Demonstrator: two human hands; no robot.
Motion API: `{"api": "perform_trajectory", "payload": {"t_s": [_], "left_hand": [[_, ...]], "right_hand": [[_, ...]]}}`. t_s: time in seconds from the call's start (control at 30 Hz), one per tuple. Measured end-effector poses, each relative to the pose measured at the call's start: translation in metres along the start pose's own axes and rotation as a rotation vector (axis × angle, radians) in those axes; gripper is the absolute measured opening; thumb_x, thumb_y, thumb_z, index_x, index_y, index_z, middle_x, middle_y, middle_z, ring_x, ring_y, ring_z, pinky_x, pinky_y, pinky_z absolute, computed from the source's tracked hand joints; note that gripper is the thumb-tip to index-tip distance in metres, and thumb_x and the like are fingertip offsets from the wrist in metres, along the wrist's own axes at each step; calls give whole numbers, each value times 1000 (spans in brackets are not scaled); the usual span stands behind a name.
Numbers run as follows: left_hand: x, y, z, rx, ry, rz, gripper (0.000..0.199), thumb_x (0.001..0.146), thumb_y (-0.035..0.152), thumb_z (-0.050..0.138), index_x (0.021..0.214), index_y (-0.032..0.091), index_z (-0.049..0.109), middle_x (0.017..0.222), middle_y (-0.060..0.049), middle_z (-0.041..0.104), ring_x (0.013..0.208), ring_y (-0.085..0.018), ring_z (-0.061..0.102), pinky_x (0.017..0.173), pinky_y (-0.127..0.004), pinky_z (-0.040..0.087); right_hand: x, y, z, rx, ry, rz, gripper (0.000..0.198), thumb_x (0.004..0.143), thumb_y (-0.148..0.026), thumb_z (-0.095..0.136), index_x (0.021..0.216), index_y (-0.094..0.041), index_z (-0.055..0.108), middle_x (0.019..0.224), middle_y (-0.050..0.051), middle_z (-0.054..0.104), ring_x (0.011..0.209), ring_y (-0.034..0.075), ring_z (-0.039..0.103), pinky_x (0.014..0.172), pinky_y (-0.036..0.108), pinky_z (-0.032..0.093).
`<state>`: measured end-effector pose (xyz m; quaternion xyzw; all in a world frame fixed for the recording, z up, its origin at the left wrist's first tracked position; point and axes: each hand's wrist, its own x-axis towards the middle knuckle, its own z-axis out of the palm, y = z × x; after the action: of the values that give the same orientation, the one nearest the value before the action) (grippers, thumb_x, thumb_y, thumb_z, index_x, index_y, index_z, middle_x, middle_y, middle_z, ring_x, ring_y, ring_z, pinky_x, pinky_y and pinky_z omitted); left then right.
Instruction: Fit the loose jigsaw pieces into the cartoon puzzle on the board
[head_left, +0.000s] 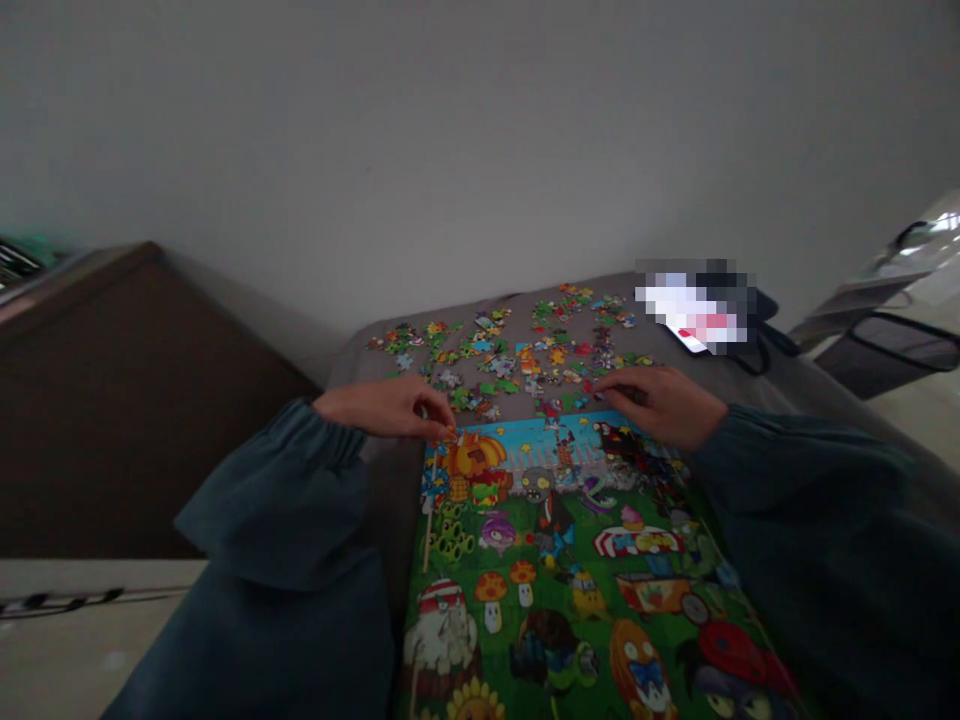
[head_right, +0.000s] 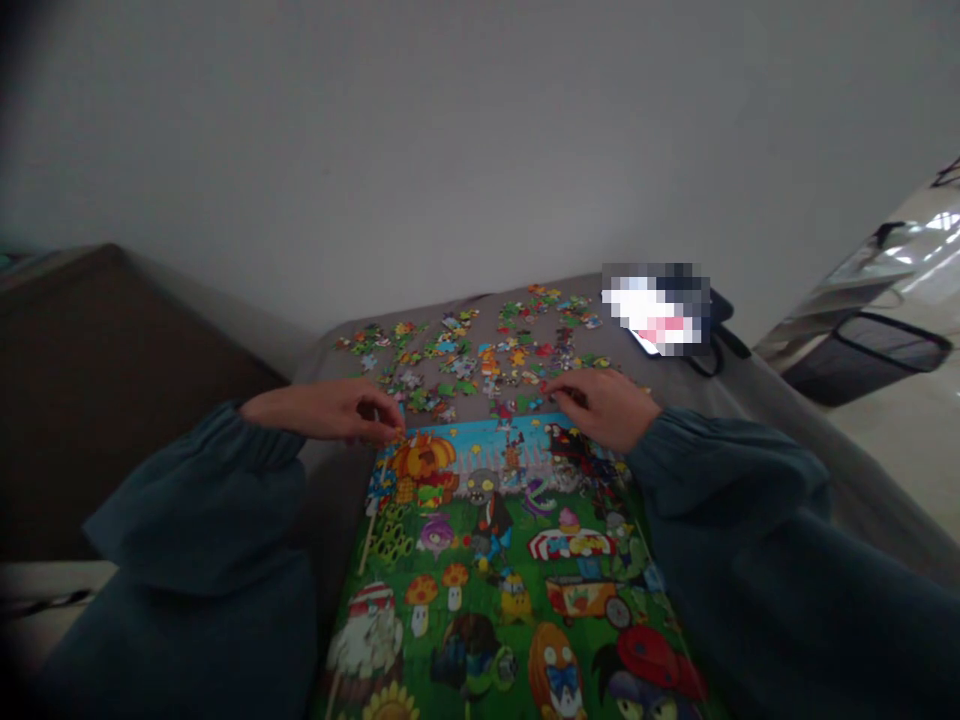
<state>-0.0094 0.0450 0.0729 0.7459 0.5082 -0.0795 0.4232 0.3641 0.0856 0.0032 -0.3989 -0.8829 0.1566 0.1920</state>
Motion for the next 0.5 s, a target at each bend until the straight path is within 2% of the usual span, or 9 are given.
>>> {"api": "perform_trajectory", "payload": {"t_s": [0.13,0.3,0.5], "left_hand": [[-14,-6,22,-27,114,83,36,89,51,61,105,23,75,101,-4,77,89,-18,68,77,-26,50],[-22,-18,42,-64,249,160,41,95,53,52,109,21,73,108,-7,74,99,-19,66,88,-30,51],[-17,-20,49,-82,233,170,33,93,48,60,107,22,74,105,-5,77,95,-19,69,83,-28,53]], "right_hand": [[0,-2,-3,-12,9,-16,31,93,-29,48,103,-21,77,82,4,77,64,16,66,62,28,48],[0,-4,-3,-37,8,-7,31,93,-27,49,106,-20,77,77,4,75,59,15,62,59,27,44],[0,-7,-4,-47,20,-10,32,92,-27,49,106,-20,77,76,4,75,58,14,61,59,27,44]]}}
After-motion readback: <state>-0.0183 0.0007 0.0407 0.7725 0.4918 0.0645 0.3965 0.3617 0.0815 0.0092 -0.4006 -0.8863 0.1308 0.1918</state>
